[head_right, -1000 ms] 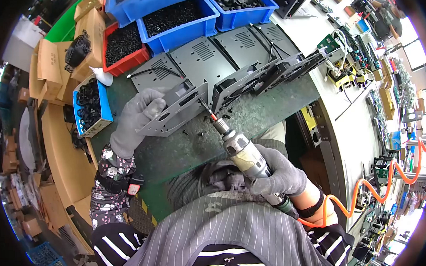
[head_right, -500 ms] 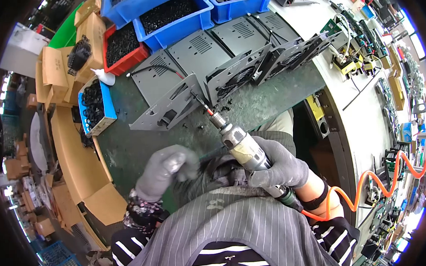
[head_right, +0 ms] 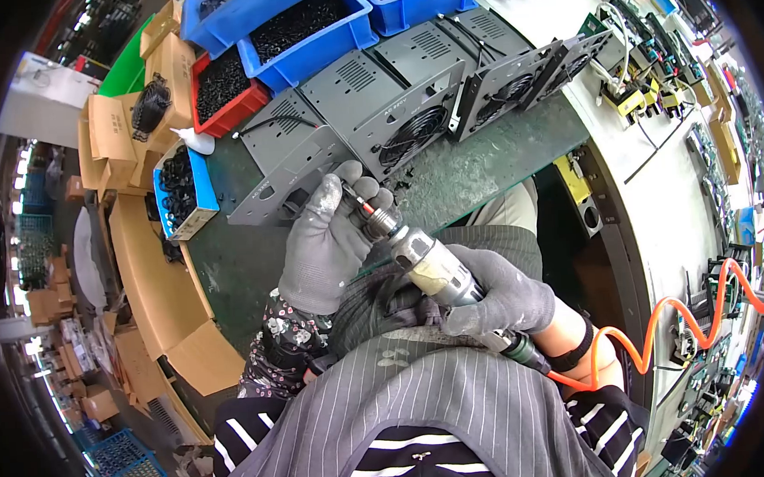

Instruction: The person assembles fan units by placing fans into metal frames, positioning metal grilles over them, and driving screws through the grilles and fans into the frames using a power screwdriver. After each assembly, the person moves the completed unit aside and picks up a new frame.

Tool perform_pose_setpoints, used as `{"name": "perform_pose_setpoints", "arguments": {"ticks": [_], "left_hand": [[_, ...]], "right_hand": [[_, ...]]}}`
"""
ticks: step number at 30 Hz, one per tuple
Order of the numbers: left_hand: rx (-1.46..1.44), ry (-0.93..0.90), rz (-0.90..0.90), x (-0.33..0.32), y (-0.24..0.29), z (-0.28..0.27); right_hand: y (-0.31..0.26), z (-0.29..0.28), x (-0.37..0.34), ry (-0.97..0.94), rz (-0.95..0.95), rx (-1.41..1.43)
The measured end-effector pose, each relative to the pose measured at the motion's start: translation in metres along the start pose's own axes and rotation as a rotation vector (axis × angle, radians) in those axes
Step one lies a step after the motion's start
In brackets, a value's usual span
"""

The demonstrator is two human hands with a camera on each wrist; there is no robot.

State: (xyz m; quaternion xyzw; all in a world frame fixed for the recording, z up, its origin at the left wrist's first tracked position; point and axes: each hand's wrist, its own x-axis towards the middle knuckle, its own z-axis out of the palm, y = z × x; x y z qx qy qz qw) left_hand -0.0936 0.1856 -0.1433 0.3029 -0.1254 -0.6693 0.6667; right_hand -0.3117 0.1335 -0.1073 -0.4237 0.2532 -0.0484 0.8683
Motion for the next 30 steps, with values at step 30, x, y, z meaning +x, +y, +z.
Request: {"name": "perform_pose_setpoints", "arguments": {"ticks": [30], "left_hand": [[2.412,0.380,0.762,0.056,0.325,-0.140]], "right_hand": [[0.055,-0.024,-0.017,0.076,-0.028,-0.203]]}}
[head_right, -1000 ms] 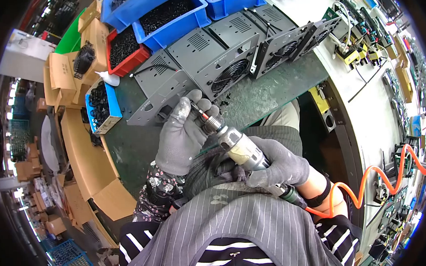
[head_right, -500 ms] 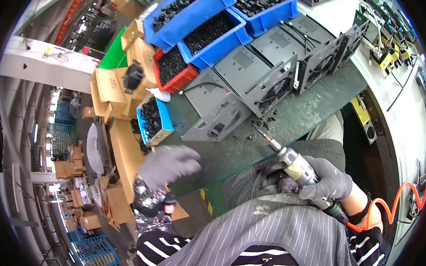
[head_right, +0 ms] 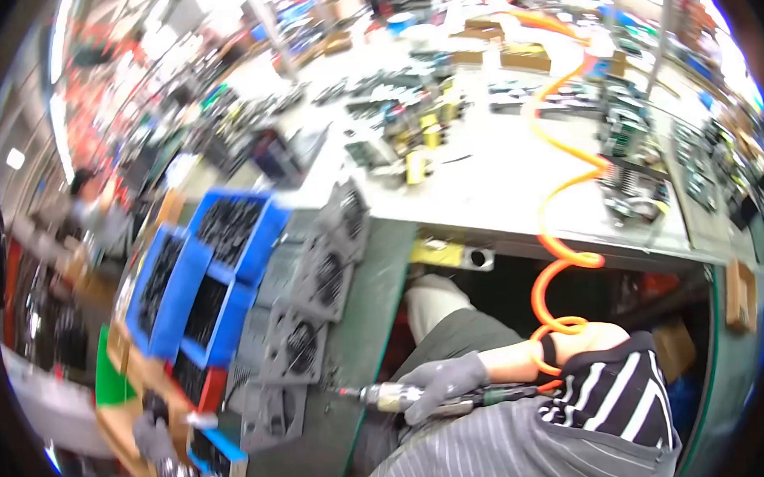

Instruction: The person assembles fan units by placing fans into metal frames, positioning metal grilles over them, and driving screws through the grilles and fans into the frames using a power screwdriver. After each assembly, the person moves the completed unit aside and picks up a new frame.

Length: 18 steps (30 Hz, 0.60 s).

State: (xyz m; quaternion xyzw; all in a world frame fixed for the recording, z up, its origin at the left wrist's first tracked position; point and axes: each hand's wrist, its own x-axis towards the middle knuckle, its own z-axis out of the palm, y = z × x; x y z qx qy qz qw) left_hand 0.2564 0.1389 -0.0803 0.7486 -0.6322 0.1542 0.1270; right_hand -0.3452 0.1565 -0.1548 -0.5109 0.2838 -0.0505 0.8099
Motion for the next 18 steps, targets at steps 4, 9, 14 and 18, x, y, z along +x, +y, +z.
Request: {"name": "perform_pose_setpoints", "arguments": {"ticks": [4,9,14,18], "left_hand": [[0.214,0.155,-0.083,-0.004,-0.008,0.004],[0.082,0.310,-0.220,-0.034,0.007,-0.039],[-0.335,0.530,-0.319,-0.016,0.079,-0.082],[-0.662,0.685,-0.404,-0.039,0.065,-0.096]], "right_hand": [[0.019,-0.004,0.005,0.052,-0.082,-0.010],[0.023,0.002,0.008,0.062,-0.076,0.025],[0.025,0.000,0.007,0.001,-0.027,-0.013],[0.030,0.000,0.008,0.000,-0.055,0.021]]}}
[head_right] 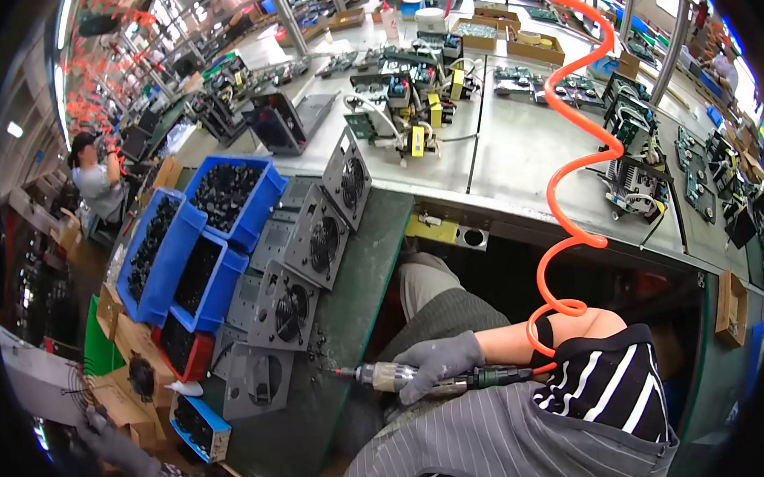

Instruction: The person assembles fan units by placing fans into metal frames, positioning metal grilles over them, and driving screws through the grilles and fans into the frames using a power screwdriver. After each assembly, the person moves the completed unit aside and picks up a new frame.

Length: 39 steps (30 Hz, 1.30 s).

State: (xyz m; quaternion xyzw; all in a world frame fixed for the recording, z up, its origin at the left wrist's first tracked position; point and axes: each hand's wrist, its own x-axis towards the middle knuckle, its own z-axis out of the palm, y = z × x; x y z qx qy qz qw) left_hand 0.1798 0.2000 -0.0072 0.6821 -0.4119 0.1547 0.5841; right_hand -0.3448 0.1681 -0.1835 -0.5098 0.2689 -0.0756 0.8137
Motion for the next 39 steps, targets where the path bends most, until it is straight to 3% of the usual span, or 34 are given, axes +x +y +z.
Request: {"name": "perform_pose_setpoints", "arguments": {"ticks": [2,3,4,5,6,7,8,9,10,11,14,16,17,19,23,29,31,32,39], "left_hand": [[-0.066,-0.151,-0.115,-0.054,0.061,-0.012],[-0.077,-0.169,-0.063,-0.092,0.098,-0.002],[-0.126,-0.430,-0.124,-0.106,0.096,-0.022],[-0.326,-0.518,-0.082,-0.139,0.143,0.005],[-0.281,-0.583,-0.221,-0.157,0.144,0.004],[-0.202,-0.647,-0.122,-0.173,0.136,0.011],[-0.261,-0.710,-0.440,-0.183,0.153,0.020],[-0.172,-0.781,-0.342,-0.190,0.140,0.029],[-0.114,-0.790,-0.320,-0.199,0.132,0.035],[-0.078,-0.757,-0.176,-0.212,0.113,0.040],[-0.121,-0.757,-0.310,-0.225,0.110,0.049],[0.028,-0.750,-0.155,-0.226,0.112,0.053],[0.021,-0.744,-0.161,-0.226,0.111,0.054],[0.026,-0.718,-0.006,-0.226,0.109,0.055],[0.041,-0.691,0.001,-0.224,0.112,0.057],[-0.026,-0.814,0.080,-0.221,0.115,0.056],[-0.103,-0.836,0.140,-0.218,0.112,0.057],[-0.084,-0.816,0.291,-0.215,0.107,0.058],[0.092,-0.800,0.280,-0.216,0.107,0.057]], "right_hand": [[-0.013,0.002,-0.007,0.019,-0.004,0.010],[-0.019,0.005,-0.007,0.001,0.008,0.065],[-0.019,0.004,-0.006,-0.007,0.012,0.074],[-0.018,0.001,-0.005,-0.026,0.014,0.082],[-0.024,0.001,-0.005,-0.056,-0.007,0.134],[-0.035,0.005,-0.009,-0.081,-0.021,0.191],[-0.053,0.011,-0.013,-0.026,0.031,0.123],[-0.064,0.014,-0.016,0.040,0.068,0.042],[-0.060,0.012,-0.017,0.013,0.068,0.054],[-0.058,0.009,-0.019,0.005,0.060,0.054],[-0.072,0.017,-0.020,-0.021,0.043,0.101],[-0.080,0.022,-0.019,-0.022,0.059,0.095],[-0.082,0.023,-0.018,-0.019,0.065,0.085],[-0.083,0.025,-0.015,-0.037,0.095,0.061],[-0.083,0.030,-0.007,-0.072,0.035,0.180],[-0.083,0.028,-0.001,-0.071,0.087,0.150],[-0.085,0.029,0.001,-0.057,0.040,0.173],[-0.084,0.027,0.002,-0.058,0.045,0.164],[-0.094,0.019,0.010,0.039,0.042,0.068]]}}
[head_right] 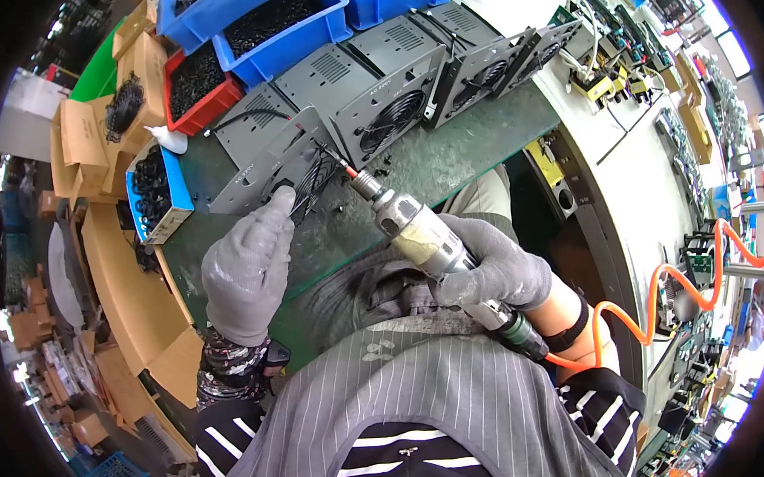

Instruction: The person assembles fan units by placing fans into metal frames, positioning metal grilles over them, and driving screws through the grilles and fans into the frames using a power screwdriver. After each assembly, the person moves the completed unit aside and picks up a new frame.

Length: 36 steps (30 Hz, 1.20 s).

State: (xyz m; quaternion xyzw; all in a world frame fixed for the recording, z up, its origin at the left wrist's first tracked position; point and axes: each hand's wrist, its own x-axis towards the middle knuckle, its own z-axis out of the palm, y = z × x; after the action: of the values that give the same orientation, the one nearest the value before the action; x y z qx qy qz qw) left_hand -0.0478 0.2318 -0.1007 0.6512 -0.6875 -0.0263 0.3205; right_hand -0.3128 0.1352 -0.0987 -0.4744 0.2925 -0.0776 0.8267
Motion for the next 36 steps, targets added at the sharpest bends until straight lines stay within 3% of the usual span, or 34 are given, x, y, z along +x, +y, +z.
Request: {"name": "perform_pose_setpoints", "arguments": {"ticks": [6,8,10,12,14,15,17,18,20,21,22,24,31,33,34,36], "left_hand": [[-0.015,0.017,0.068,0.001,-0.008,-0.003],[-0.081,-0.021,0.230,0.001,-0.017,-0.018],[-0.249,0.172,0.221,-0.003,-0.036,-0.027],[-0.574,0.333,-0.079,-0.007,-0.051,-0.037],[-0.643,0.242,-0.382,0.013,-0.056,-0.042],[-0.645,0.250,-0.391,0.020,-0.064,-0.036],[-0.751,-0.084,-0.357,0.031,-0.085,-0.016],[-0.756,-0.077,-0.362,0.034,-0.093,-0.006],[-0.294,-0.192,0.084,0.041,-0.102,0.011],[-0.107,-0.219,0.114,0.045,-0.101,0.012],[-0.109,-0.215,0.115,0.046,-0.100,0.015],[0.281,-0.204,0.263,0.048,-0.099,0.021],[0.300,-0.144,0.337,0.050,-0.107,0.032],[-0.483,-0.073,-0.108,0.051,-0.102,0.020],[-0.487,-0.068,-0.107,0.051,-0.100,0.017],[-0.981,-0.163,-0.237,0.050,-0.095,0.009]], "right_hand": [[-0.007,0.005,0.007,0.040,0.079,0.044],[-0.005,0.006,0.010,0.035,0.045,0.140],[-0.006,0.009,0.012,0.054,0.061,0.154],[-0.006,0.010,0.014,0.076,0.072,0.166],[-0.002,0.006,0.015,0.048,0.078,0.158],[-0.002,0.008,0.015,0.070,0.073,0.166],[0.001,0.005,0.015,0.073,0.090,0.157],[0.002,0.005,0.015,0.081,0.097,0.157],[0.001,0.008,0.014,0.109,0.101,0.153],[0.002,0.006,0.013,0.109,0.108,0.148],[0.003,0.006,0.013,0.109,0.115,0.147],[0.001,0.009,0.014,0.138,0.110,0.146],[0.006,0.007,0.010,0.144,0.114,0.141],[0.003,0.012,0.011,0.150,0.109,0.163],[0.000,0.015,0.011,0.152,0.110,0.156],[-0.005,0.016,0.011,0.160,0.141,0.117]]}}
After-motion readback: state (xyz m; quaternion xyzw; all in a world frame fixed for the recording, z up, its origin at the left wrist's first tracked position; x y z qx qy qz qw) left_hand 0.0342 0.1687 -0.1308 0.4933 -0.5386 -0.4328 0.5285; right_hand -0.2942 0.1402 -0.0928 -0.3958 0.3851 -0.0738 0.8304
